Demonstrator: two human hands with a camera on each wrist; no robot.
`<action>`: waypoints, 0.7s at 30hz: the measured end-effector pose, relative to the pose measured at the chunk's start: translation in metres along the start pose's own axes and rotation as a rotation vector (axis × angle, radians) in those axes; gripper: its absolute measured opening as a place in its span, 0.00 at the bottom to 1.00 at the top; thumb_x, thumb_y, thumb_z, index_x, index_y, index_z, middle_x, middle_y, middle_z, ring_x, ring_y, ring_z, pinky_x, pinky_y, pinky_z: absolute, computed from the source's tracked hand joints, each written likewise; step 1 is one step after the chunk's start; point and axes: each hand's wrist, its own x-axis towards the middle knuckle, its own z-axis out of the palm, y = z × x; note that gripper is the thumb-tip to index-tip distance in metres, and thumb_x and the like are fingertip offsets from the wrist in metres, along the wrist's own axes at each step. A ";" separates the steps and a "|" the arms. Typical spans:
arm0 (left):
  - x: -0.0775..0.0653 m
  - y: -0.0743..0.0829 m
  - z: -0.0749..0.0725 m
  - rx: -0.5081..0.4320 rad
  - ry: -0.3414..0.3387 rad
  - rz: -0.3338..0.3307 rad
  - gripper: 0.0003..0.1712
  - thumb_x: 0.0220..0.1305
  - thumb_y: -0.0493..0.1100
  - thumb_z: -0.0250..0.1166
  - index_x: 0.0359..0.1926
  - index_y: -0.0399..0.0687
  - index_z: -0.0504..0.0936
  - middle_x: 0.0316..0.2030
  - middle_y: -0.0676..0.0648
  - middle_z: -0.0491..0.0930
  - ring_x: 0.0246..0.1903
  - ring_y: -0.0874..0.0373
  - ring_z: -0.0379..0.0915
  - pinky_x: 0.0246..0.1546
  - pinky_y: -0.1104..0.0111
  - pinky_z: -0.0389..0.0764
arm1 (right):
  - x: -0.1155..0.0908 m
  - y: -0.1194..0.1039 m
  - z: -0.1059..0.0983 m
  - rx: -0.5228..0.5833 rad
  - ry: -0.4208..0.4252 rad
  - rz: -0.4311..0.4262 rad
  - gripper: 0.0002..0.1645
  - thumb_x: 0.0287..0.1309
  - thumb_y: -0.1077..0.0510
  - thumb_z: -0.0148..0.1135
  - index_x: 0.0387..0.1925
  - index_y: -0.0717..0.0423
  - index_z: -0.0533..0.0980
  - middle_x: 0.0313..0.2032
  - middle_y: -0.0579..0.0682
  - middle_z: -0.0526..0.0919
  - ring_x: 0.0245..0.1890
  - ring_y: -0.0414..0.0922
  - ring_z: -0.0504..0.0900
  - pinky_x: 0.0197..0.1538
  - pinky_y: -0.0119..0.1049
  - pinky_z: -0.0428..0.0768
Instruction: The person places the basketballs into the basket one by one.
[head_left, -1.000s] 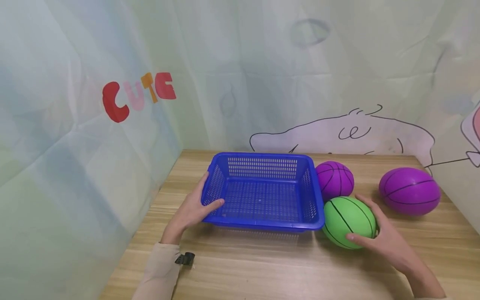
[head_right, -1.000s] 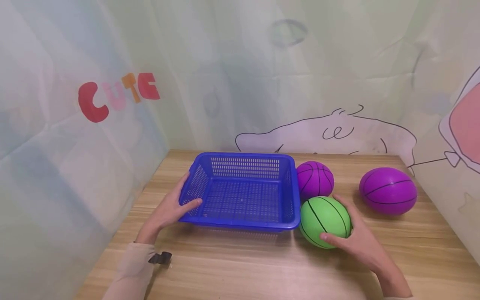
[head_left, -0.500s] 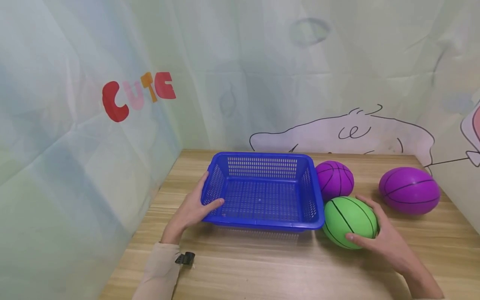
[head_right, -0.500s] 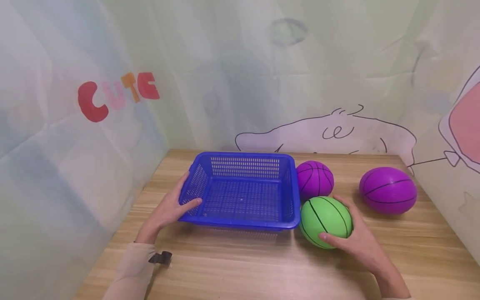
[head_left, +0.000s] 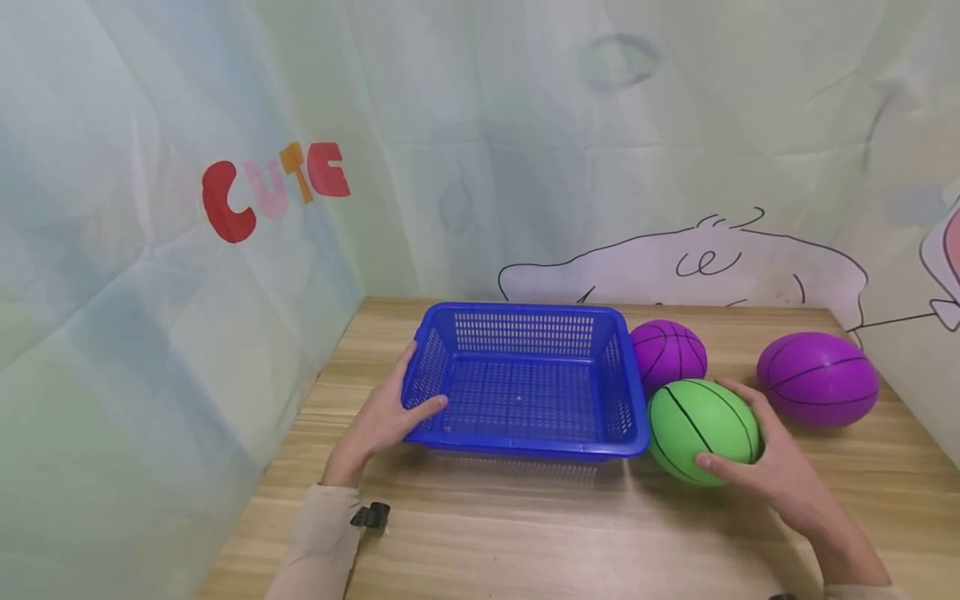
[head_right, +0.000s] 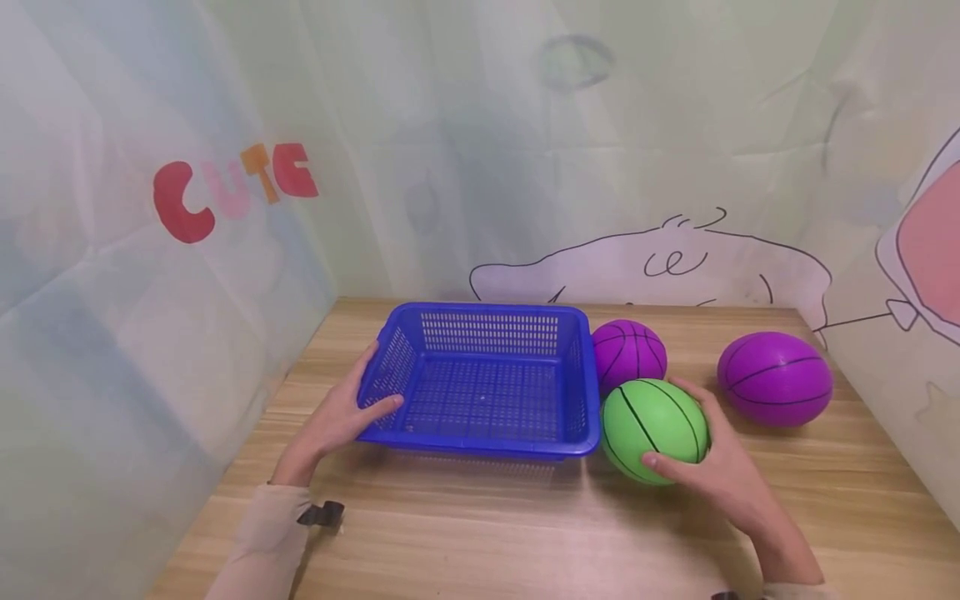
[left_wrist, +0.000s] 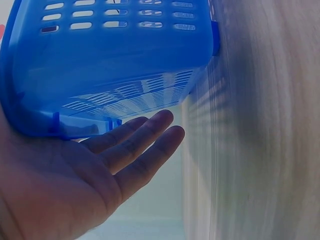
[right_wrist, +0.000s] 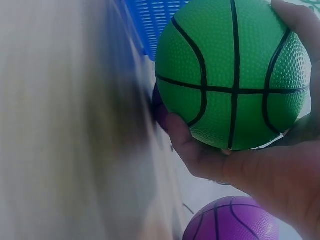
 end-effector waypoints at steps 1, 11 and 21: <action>0.000 0.001 0.000 0.000 -0.001 -0.002 0.64 0.75 0.64 0.70 0.93 0.51 0.39 0.89 0.34 0.47 0.85 0.28 0.50 0.81 0.30 0.56 | 0.001 -0.001 -0.001 0.000 0.002 -0.003 0.64 0.64 0.57 0.81 0.90 0.35 0.52 0.74 0.63 0.69 0.57 0.35 0.82 0.51 0.35 0.87; 0.000 0.001 -0.001 0.003 -0.011 -0.001 0.64 0.75 0.62 0.70 0.93 0.52 0.38 0.89 0.33 0.47 0.85 0.27 0.50 0.80 0.29 0.57 | 0.015 -0.020 -0.017 -0.041 0.048 -0.058 0.64 0.62 0.60 0.82 0.89 0.37 0.54 0.73 0.54 0.69 0.55 0.32 0.82 0.49 0.32 0.87; 0.001 0.000 -0.001 -0.004 -0.012 0.000 0.65 0.74 0.65 0.70 0.92 0.51 0.38 0.89 0.33 0.47 0.85 0.27 0.49 0.81 0.30 0.56 | 0.036 -0.045 -0.030 -0.009 0.046 -0.093 0.66 0.63 0.63 0.81 0.89 0.29 0.52 0.76 0.58 0.64 0.56 0.35 0.81 0.48 0.33 0.89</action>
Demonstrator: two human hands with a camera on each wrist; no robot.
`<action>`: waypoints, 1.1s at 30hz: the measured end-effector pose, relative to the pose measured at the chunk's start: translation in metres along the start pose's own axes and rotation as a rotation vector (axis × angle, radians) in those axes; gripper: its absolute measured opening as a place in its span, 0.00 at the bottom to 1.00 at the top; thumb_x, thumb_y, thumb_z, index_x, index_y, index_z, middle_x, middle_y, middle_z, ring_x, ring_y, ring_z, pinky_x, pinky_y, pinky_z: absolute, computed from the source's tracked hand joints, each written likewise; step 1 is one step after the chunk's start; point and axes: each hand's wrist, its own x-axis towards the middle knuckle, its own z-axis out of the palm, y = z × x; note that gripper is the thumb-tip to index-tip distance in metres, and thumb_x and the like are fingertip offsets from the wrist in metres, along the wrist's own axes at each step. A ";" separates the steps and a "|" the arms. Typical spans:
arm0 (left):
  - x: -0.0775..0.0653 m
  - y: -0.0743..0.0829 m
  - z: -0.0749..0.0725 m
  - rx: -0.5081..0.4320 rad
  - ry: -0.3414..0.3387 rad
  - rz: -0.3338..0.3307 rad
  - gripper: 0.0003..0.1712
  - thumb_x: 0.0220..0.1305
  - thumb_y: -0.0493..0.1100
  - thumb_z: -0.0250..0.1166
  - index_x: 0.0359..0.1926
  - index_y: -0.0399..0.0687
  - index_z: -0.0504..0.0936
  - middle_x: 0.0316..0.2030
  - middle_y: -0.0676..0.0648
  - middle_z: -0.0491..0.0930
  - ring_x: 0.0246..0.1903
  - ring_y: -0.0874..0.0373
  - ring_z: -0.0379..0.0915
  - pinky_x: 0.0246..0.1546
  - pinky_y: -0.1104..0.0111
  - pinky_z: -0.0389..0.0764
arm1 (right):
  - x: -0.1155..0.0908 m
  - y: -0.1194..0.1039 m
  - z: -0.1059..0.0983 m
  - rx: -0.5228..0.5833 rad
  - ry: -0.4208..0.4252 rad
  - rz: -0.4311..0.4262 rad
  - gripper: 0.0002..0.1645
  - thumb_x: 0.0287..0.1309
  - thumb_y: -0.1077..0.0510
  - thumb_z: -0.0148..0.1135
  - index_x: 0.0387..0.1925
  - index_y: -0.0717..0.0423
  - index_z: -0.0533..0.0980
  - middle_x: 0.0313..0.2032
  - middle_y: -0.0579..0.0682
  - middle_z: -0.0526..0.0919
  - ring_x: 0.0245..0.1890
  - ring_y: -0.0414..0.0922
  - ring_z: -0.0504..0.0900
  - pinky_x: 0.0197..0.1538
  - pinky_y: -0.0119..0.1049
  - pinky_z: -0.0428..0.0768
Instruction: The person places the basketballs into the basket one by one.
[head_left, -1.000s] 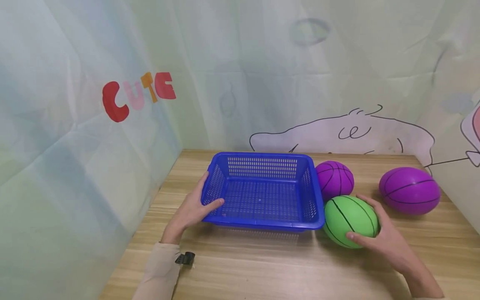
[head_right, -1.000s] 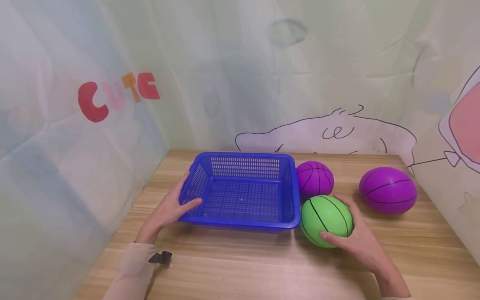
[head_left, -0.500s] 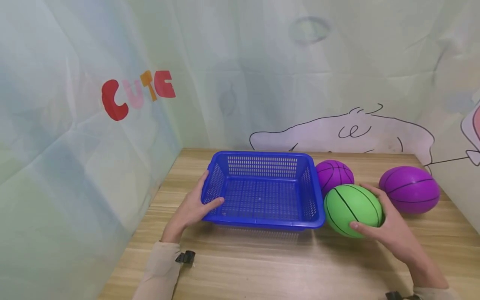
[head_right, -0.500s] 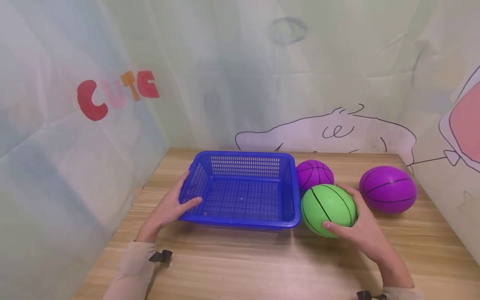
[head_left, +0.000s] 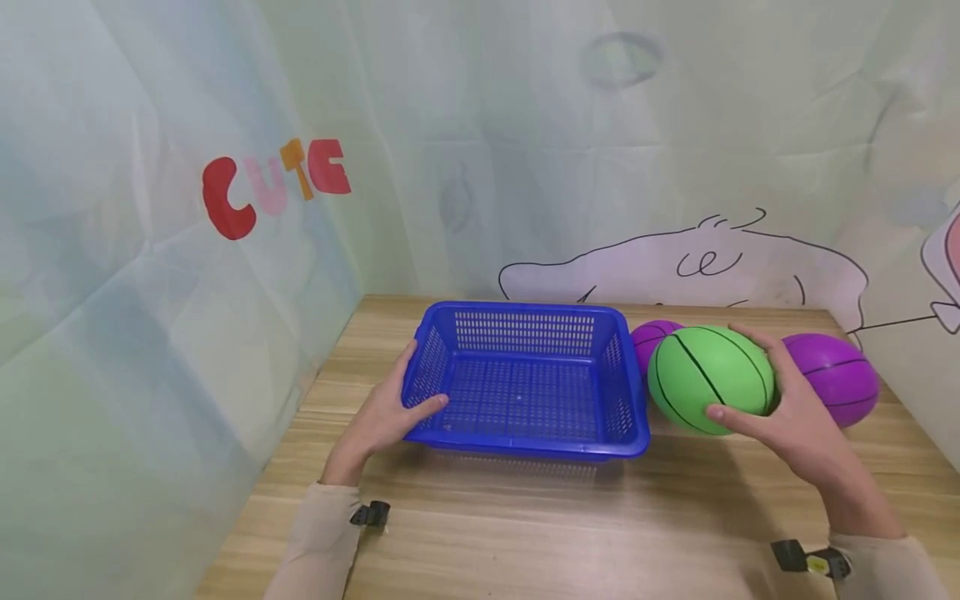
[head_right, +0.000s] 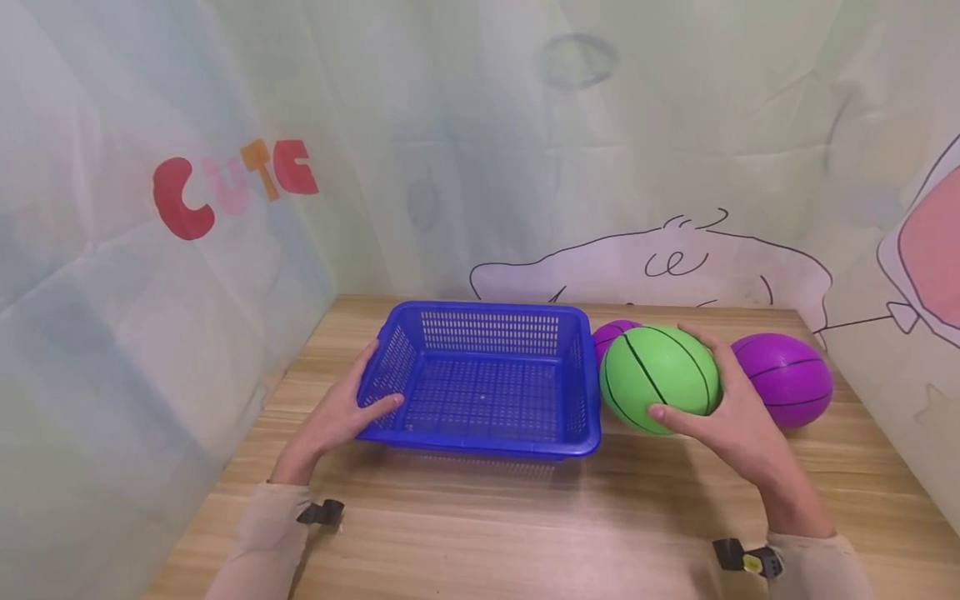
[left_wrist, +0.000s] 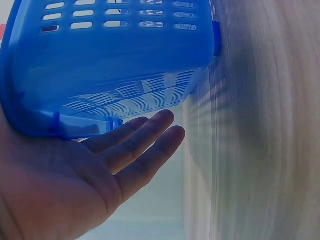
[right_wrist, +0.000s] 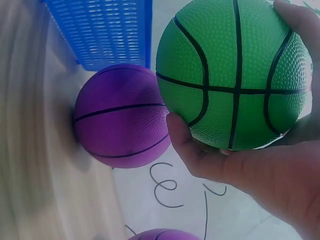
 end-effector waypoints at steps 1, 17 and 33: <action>0.000 0.000 0.000 0.001 0.000 0.001 0.65 0.75 0.64 0.70 0.92 0.51 0.38 0.89 0.33 0.47 0.85 0.27 0.50 0.81 0.30 0.56 | 0.001 -0.002 0.000 0.001 -0.002 0.000 0.66 0.63 0.62 0.81 0.90 0.29 0.52 0.77 0.58 0.63 0.56 0.35 0.81 0.48 0.32 0.89; 0.002 -0.002 0.002 0.014 0.017 -0.004 0.65 0.74 0.65 0.71 0.92 0.51 0.38 0.89 0.34 0.47 0.84 0.26 0.51 0.81 0.29 0.56 | 0.023 -0.028 0.007 0.058 -0.019 -0.032 0.68 0.62 0.63 0.82 0.89 0.27 0.52 0.77 0.57 0.63 0.57 0.42 0.83 0.50 0.32 0.89; 0.002 -0.005 0.003 0.001 0.016 0.002 0.66 0.74 0.66 0.70 0.93 0.52 0.38 0.89 0.34 0.47 0.85 0.27 0.51 0.81 0.30 0.57 | 0.034 -0.048 0.033 0.138 -0.062 -0.067 0.69 0.58 0.66 0.84 0.88 0.28 0.54 0.75 0.50 0.66 0.63 0.51 0.82 0.56 0.36 0.89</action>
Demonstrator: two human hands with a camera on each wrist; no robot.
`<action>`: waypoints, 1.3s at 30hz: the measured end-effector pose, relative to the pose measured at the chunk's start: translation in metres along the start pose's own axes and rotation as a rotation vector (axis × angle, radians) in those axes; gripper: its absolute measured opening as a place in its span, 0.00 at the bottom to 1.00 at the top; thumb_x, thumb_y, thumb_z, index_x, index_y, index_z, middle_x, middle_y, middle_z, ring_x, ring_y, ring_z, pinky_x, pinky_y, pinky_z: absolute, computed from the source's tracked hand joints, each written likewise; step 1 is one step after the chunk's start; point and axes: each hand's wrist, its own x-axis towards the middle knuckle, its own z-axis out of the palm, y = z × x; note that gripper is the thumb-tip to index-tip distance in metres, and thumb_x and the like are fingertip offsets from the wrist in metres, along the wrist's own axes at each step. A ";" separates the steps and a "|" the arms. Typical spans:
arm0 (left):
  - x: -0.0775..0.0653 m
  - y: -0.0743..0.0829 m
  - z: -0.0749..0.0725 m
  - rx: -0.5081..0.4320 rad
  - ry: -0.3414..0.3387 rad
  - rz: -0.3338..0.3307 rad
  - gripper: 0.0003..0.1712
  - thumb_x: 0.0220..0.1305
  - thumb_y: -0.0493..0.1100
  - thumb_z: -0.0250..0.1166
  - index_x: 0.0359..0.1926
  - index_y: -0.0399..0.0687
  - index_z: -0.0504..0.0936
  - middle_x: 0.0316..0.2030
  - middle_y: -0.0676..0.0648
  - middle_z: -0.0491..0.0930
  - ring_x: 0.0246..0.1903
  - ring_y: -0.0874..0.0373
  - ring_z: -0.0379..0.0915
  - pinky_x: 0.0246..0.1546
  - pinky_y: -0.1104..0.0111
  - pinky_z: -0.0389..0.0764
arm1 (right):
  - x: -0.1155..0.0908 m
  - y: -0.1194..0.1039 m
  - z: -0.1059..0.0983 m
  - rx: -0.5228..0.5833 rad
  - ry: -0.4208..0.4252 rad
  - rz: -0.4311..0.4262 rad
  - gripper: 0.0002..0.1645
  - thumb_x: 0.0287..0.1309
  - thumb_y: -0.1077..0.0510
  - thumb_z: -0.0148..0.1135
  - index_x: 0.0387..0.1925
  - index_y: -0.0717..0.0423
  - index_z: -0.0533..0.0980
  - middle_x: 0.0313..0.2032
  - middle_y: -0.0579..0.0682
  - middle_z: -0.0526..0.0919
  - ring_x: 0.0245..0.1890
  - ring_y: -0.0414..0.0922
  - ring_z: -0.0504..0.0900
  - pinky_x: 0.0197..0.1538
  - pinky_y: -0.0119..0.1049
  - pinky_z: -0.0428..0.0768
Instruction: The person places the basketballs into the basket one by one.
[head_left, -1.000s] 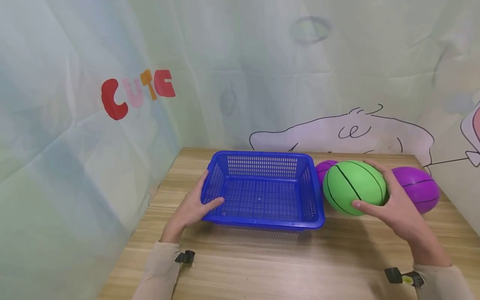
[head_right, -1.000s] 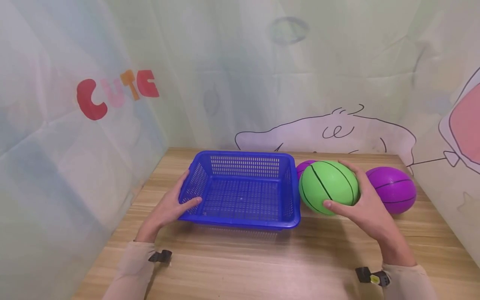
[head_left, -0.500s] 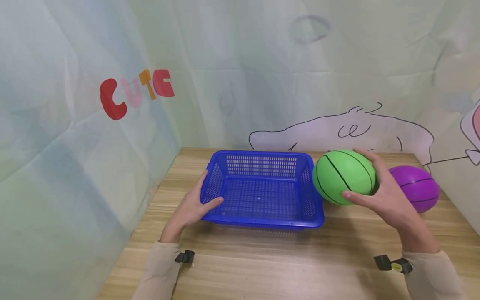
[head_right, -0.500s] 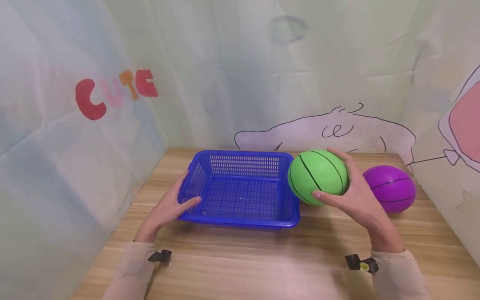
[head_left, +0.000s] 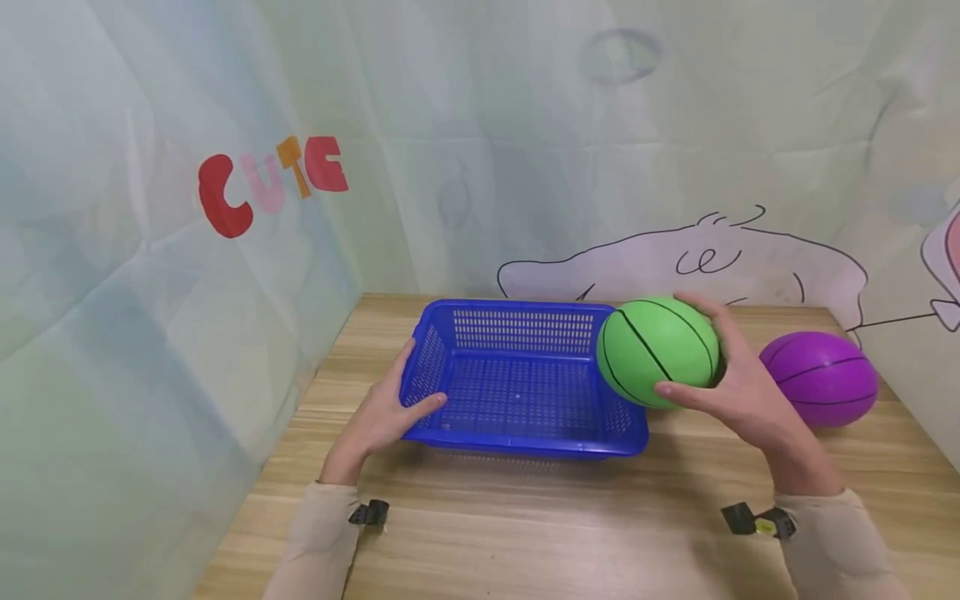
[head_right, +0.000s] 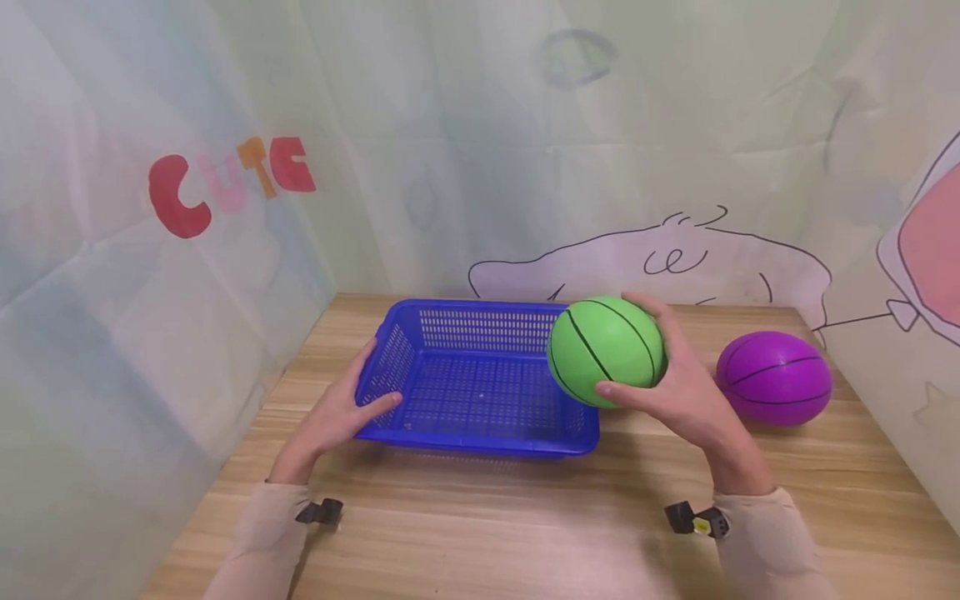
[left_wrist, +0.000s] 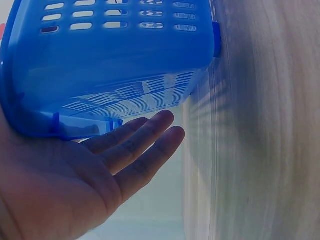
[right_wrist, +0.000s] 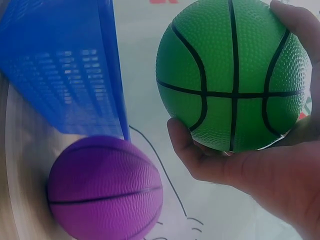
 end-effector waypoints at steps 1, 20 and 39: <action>0.000 0.000 0.000 -0.001 0.001 0.001 0.66 0.74 0.66 0.70 0.93 0.52 0.38 0.89 0.34 0.47 0.85 0.28 0.50 0.81 0.30 0.56 | 0.001 -0.001 0.002 0.012 -0.006 -0.004 0.69 0.58 0.66 0.84 0.88 0.28 0.54 0.75 0.51 0.66 0.63 0.52 0.82 0.56 0.37 0.89; -0.002 0.003 -0.001 0.001 0.001 0.016 0.64 0.74 0.63 0.70 0.92 0.50 0.39 0.88 0.32 0.49 0.84 0.26 0.52 0.80 0.30 0.58 | 0.024 -0.009 0.039 0.090 -0.069 -0.096 0.69 0.52 0.66 0.86 0.87 0.32 0.58 0.74 0.54 0.69 0.63 0.63 0.82 0.59 0.40 0.89; -0.001 -0.001 0.000 -0.024 0.004 0.007 0.67 0.72 0.66 0.71 0.93 0.52 0.38 0.89 0.33 0.49 0.84 0.27 0.52 0.81 0.30 0.57 | 0.031 -0.003 0.057 0.056 -0.112 -0.102 0.66 0.51 0.61 0.89 0.84 0.36 0.60 0.74 0.54 0.72 0.63 0.62 0.83 0.57 0.53 0.90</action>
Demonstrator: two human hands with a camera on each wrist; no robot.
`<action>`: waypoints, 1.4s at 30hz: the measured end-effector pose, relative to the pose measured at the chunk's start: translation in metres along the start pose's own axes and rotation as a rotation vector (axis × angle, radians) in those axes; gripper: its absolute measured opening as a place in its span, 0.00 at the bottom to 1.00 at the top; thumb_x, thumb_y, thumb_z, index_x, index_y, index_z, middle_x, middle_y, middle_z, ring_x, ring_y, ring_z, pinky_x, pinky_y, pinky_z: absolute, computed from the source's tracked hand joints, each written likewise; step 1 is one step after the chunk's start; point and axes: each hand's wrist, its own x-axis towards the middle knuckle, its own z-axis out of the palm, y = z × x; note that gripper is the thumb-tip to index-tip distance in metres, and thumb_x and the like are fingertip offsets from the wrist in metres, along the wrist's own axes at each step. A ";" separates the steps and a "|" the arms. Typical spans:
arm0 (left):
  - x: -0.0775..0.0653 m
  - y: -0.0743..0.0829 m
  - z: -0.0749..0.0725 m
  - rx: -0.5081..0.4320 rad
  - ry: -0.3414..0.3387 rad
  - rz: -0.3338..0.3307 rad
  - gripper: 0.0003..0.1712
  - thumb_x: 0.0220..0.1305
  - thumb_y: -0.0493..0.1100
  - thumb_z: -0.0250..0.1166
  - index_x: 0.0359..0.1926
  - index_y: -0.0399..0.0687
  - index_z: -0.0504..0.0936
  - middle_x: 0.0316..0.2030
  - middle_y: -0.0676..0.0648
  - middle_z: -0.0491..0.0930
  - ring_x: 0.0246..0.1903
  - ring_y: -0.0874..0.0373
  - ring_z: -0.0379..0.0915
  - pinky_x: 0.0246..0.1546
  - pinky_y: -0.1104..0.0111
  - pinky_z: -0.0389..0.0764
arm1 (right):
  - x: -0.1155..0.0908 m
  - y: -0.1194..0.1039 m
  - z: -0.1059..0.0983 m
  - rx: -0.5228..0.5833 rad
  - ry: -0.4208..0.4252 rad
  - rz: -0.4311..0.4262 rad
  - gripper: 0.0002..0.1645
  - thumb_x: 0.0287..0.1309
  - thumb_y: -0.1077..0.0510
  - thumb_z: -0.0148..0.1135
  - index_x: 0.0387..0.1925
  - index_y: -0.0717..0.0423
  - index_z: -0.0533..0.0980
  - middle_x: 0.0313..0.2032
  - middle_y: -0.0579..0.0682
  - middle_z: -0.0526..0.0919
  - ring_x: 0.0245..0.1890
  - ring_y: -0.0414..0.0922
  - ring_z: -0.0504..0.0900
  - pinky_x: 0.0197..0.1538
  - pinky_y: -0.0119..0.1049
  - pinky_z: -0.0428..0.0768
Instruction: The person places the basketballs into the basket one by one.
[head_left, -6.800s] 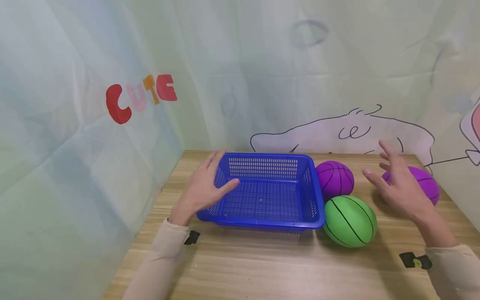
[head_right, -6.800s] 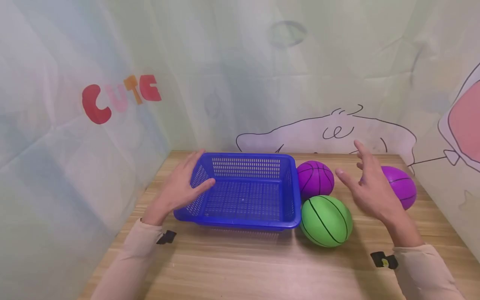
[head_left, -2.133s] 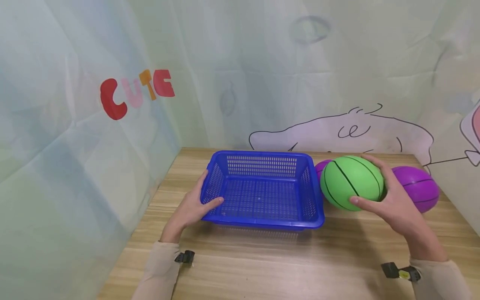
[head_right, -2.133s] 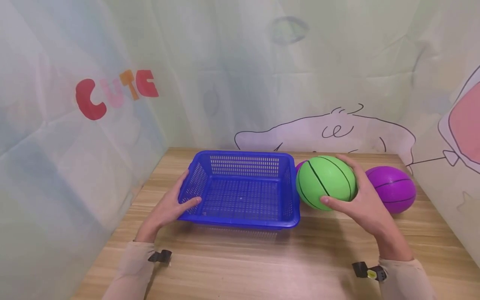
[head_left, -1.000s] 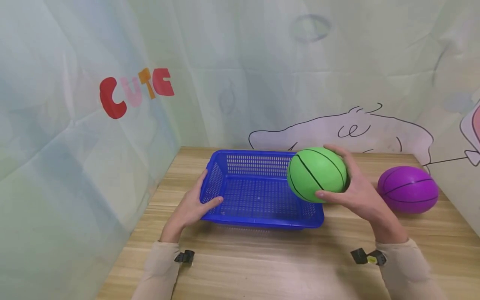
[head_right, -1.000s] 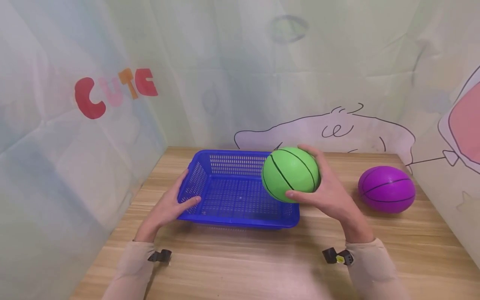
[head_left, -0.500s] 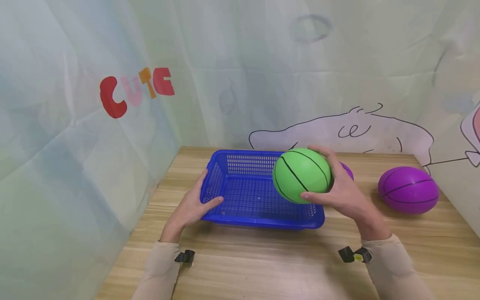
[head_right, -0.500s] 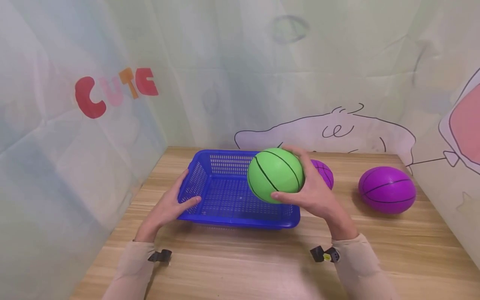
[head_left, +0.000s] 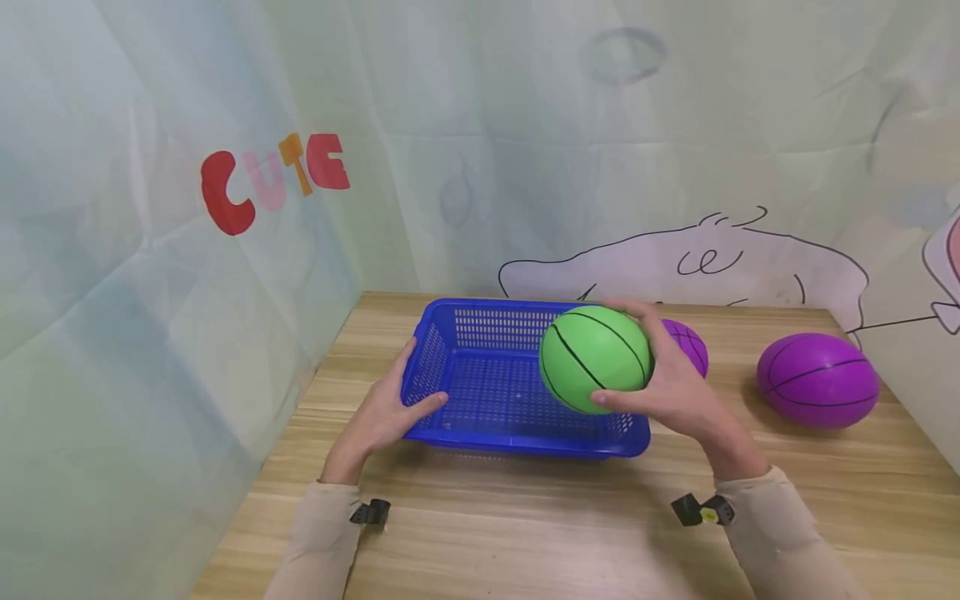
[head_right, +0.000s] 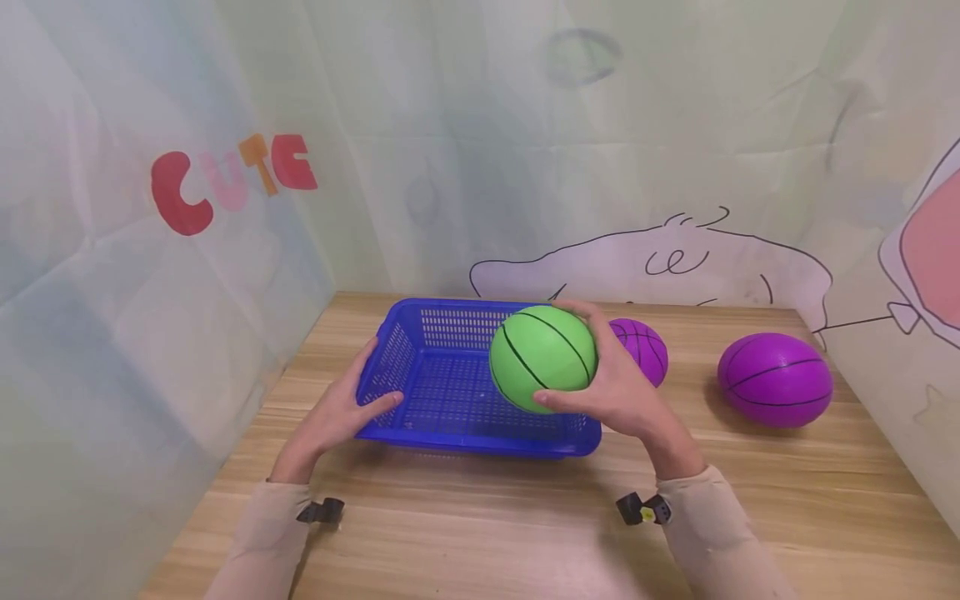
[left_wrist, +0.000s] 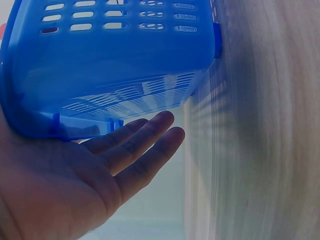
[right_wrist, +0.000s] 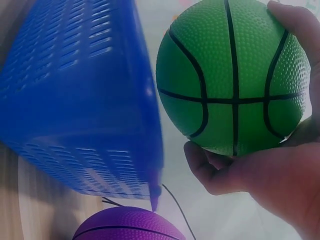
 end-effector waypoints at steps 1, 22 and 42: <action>0.000 0.000 0.000 0.000 0.000 -0.001 0.67 0.72 0.66 0.71 0.93 0.52 0.38 0.89 0.33 0.49 0.84 0.27 0.52 0.81 0.30 0.57 | 0.000 0.001 0.001 -0.009 -0.002 0.004 0.66 0.51 0.60 0.89 0.84 0.36 0.60 0.74 0.54 0.72 0.63 0.62 0.83 0.57 0.54 0.90; 0.002 0.001 0.000 0.012 0.000 -0.001 0.67 0.72 0.67 0.71 0.92 0.51 0.39 0.89 0.33 0.49 0.84 0.27 0.53 0.81 0.30 0.58 | 0.001 0.024 0.018 -0.186 -0.053 0.023 0.68 0.46 0.45 0.93 0.84 0.33 0.62 0.74 0.57 0.70 0.64 0.61 0.81 0.57 0.60 0.89; 0.000 0.001 -0.001 0.011 -0.002 -0.009 0.66 0.73 0.64 0.72 0.93 0.52 0.38 0.89 0.34 0.48 0.84 0.28 0.52 0.81 0.30 0.57 | 0.000 0.031 0.030 -0.403 -0.097 0.004 0.67 0.44 0.35 0.91 0.83 0.35 0.65 0.70 0.55 0.74 0.64 0.56 0.80 0.65 0.70 0.76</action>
